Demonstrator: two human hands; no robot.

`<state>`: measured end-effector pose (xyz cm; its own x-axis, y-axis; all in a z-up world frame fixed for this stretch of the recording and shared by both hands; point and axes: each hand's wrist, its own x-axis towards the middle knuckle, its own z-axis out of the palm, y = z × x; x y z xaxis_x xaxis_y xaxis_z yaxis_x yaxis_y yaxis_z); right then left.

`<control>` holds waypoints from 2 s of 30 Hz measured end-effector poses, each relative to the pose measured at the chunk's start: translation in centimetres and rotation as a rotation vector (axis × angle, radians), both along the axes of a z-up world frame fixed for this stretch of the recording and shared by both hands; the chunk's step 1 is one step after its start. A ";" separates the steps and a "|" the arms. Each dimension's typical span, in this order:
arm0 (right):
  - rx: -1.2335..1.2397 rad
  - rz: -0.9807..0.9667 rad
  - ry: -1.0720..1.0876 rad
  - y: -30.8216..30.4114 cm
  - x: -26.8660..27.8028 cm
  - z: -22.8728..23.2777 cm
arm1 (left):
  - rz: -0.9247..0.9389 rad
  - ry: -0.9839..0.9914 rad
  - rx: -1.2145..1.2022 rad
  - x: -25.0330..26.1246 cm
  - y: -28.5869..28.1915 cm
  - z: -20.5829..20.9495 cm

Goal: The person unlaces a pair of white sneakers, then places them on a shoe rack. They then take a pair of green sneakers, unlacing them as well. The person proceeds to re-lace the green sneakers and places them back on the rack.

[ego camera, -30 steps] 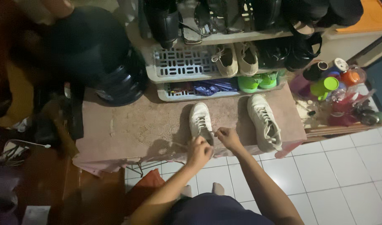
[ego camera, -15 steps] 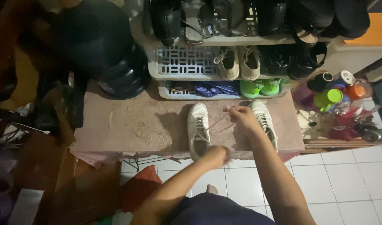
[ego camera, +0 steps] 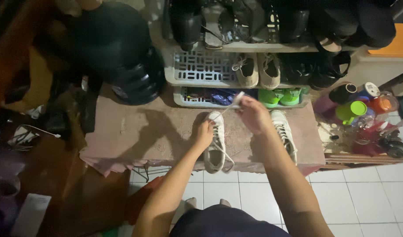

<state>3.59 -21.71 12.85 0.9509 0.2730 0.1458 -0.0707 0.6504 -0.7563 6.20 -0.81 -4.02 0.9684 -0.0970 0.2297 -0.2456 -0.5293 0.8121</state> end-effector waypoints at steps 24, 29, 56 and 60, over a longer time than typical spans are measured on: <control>-1.883 0.086 -0.298 4.7 1.8 -15.1 | -0.055 -0.167 0.035 -7.5 5.5 0.0; -1.993 0.231 -0.414 7.4 3.6 -15.0 | -0.109 -0.099 0.010 -6.1 5.7 1.9; -1.400 -0.582 0.031 10.4 -6.3 -21.1 | 0.189 0.369 -0.526 -3.1 1.2 -12.5; -1.332 -0.572 0.142 10.4 -6.3 -21.2 | 0.177 0.480 -0.450 -3.2 1.3 -12.5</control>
<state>-2.69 -11.33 -8.34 0.9585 -0.2848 -0.0105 -0.1720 -0.5486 -0.8182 3.01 0.47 -16.47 0.9655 0.0770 -0.2486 0.2562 -0.1134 0.9599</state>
